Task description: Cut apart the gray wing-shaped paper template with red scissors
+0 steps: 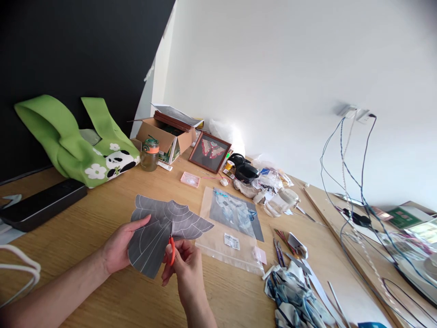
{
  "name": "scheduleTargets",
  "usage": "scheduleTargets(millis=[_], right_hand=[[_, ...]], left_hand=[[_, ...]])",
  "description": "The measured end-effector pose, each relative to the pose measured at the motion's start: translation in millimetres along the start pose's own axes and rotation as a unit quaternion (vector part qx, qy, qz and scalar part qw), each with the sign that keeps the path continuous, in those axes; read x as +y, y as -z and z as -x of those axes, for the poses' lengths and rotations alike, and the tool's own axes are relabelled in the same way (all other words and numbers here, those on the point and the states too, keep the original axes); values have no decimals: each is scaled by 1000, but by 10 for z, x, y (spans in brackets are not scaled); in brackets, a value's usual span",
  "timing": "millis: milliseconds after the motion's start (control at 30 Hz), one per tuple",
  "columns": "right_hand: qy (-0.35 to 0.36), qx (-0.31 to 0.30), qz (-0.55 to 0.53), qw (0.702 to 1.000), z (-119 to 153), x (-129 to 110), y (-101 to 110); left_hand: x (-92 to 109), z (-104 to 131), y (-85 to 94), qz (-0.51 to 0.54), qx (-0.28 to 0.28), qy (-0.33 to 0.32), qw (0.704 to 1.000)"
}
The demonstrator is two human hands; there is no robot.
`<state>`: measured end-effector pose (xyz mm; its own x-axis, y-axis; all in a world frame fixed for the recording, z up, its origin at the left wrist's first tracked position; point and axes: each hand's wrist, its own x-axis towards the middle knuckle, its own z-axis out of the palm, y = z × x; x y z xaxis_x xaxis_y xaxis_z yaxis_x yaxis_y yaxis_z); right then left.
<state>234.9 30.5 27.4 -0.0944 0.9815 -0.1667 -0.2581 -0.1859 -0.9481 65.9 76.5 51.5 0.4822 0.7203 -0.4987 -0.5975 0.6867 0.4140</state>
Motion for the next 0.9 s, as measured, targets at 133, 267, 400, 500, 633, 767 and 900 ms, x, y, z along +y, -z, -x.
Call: scheduleTargets(millis=[133,267,400,500,633,767,900], right_hand=[[-2,12,2,1000,-5,-6,-9],[-8,13,4,1000,8,-22,-22],[-1,18,1,1000,16,-27,-22],[1,13,2,1000,4,-6,-6],[1,9,8,1000,-16,26,18],[0,9,6,1000,-17,22,21],[0,7,4,1000,-8,12,17]], left_hand=[[-1,7,4,-5,6,-3,1000],[-3,3,-1,-4,8,-3,1000],[-4,-5,-4,-1,-1,2,1000],[-1,0,-10,2,-4,4,1000],[0,14,-19,-4,-6,5,1000],[-8,12,-12,-9,-11,5,1000],[-11,4,-5,-10,-9,5,1000]])
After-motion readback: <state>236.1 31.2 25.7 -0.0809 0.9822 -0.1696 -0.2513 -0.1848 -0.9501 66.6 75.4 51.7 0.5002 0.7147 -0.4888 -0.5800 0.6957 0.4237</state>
